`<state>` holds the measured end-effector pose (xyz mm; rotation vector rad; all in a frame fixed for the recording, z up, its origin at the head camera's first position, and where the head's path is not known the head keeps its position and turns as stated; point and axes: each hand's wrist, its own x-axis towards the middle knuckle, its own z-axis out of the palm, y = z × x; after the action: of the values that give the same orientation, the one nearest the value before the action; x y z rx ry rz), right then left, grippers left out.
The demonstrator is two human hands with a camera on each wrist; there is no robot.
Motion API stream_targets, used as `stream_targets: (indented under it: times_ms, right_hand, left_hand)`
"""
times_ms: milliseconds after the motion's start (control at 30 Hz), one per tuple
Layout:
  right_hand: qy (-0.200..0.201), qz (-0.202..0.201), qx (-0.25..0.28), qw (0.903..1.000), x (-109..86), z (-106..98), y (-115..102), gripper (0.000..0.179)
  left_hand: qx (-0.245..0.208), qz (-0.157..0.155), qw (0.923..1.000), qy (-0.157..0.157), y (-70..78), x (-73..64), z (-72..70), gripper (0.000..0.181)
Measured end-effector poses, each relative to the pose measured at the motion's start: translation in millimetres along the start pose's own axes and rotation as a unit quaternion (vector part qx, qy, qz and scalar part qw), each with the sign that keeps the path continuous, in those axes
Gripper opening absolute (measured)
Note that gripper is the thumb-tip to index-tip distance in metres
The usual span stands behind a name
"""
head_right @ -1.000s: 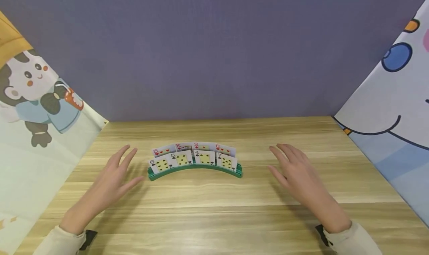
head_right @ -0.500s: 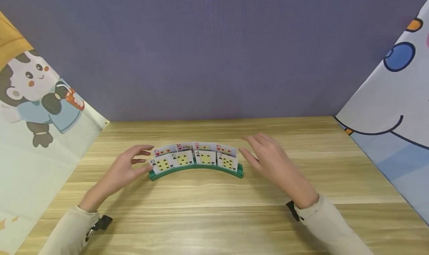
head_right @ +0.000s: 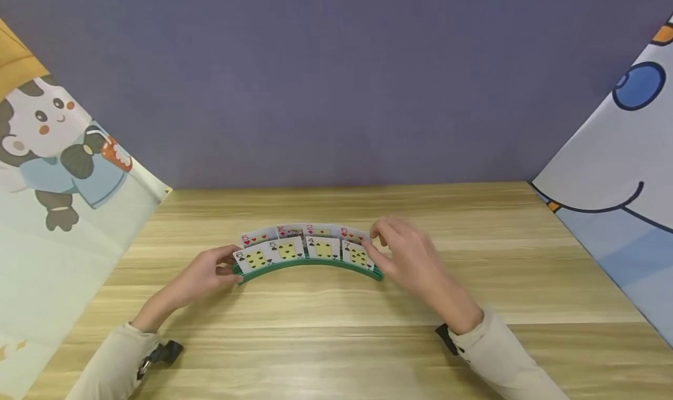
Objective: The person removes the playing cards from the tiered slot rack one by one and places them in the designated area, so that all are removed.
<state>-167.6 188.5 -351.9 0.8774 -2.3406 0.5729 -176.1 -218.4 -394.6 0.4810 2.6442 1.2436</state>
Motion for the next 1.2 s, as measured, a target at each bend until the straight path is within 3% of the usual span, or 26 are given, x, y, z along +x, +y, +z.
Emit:
stream_targets:
  times_ms: [100, 233, 367, 567, 867, 1200]
  right_hand:
    - [-0.046, 0.004, 0.001, 0.9989, -2.3, 1.5, -2.2, 0.014]
    - [-0.126, 0.043, 0.015, 0.9911, -6.1, 4.4, -3.9, 0.008]
    - [-0.158, 0.077, 0.058, 0.9826, -11.3, 8.9, -4.1, 0.007]
    - [-0.145, 0.090, 0.104, 0.9797, -15.9, 16.1, -0.8, 0.009]
    - [-0.122, 0.105, 0.109, 0.9809, -15.8, 17.2, 3.5, 0.005]
    - [-0.110, 0.116, 0.104, 0.9816, -12.9, 10.0, 5.3, 0.008]
  left_hand:
    - [0.003, 0.003, 0.9999, -0.010, -2.0, 0.4, 1.0, 0.044]
    - [0.004, 0.008, 0.9999, -0.008, -3.8, 1.1, 2.4, 0.041]
    - [-0.006, 0.011, 0.9999, 0.002, -5.0, 1.2, 3.4, 0.040]
    - [-0.036, 0.006, 0.9992, 0.016, -7.8, 0.8, 5.3, 0.037]
    - [-0.083, 0.008, 0.9955, 0.046, -17.1, 3.6, 10.0, 0.030]
    - [-0.098, 0.006, 0.9944, 0.040, -20.5, 2.8, 8.1, 0.027]
